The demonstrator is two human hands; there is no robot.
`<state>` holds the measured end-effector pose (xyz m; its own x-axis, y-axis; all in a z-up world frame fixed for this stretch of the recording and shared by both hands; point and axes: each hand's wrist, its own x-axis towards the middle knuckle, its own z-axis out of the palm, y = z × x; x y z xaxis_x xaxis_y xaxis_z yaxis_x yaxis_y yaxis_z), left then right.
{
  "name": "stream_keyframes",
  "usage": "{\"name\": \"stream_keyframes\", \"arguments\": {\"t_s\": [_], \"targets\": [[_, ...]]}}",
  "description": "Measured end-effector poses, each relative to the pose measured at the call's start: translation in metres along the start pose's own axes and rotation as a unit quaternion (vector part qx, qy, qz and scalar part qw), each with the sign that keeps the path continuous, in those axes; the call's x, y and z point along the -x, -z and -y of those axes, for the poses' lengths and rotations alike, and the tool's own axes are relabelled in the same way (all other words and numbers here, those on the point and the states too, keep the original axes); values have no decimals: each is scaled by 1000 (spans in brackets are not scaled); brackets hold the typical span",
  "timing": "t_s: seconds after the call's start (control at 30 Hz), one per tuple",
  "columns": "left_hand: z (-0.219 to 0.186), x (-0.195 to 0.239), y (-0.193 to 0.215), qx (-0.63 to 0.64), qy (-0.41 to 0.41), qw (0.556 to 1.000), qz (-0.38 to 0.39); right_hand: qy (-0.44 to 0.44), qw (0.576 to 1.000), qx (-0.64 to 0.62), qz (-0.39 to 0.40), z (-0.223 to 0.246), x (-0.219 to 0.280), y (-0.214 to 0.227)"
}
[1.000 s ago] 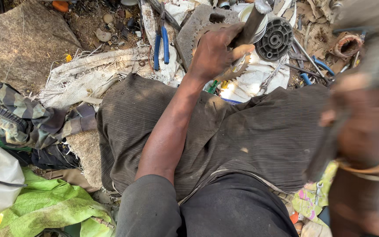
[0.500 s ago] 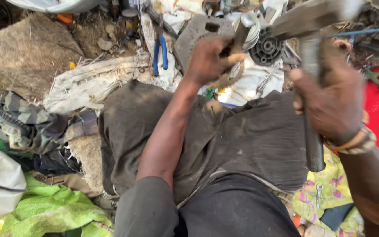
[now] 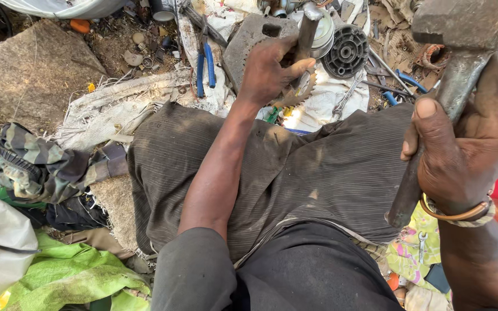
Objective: The person sits on the ground and uses a hammer and a metal rod to repeatedly strike a circular metal component resting on a stone block. The person also uses a wrench to adjust or hold the component during the process.
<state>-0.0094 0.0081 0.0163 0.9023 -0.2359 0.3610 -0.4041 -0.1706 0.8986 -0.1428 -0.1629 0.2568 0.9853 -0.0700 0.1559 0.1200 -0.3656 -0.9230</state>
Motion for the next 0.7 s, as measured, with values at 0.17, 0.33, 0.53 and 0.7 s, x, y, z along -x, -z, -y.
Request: {"name": "stream_keyframes", "arguments": {"t_s": [0.17, 0.33, 0.53, 0.7], "targets": [[11, -3, -3, -17, -22, 999, 35, -5, 999, 36, -10, 1, 1, 13], [12, -1, -7, -35, -30, 997, 56, -22, 996, 87, -3, -14, -11, 25], [1, -4, 16, 146, 260, 950, 93, -209, 947, 200, 141, -63, -16, -17], [8, -4, 31, 21, 108, 994, -10, -281, 958, 5, 58, -100, 25, -25]]}}
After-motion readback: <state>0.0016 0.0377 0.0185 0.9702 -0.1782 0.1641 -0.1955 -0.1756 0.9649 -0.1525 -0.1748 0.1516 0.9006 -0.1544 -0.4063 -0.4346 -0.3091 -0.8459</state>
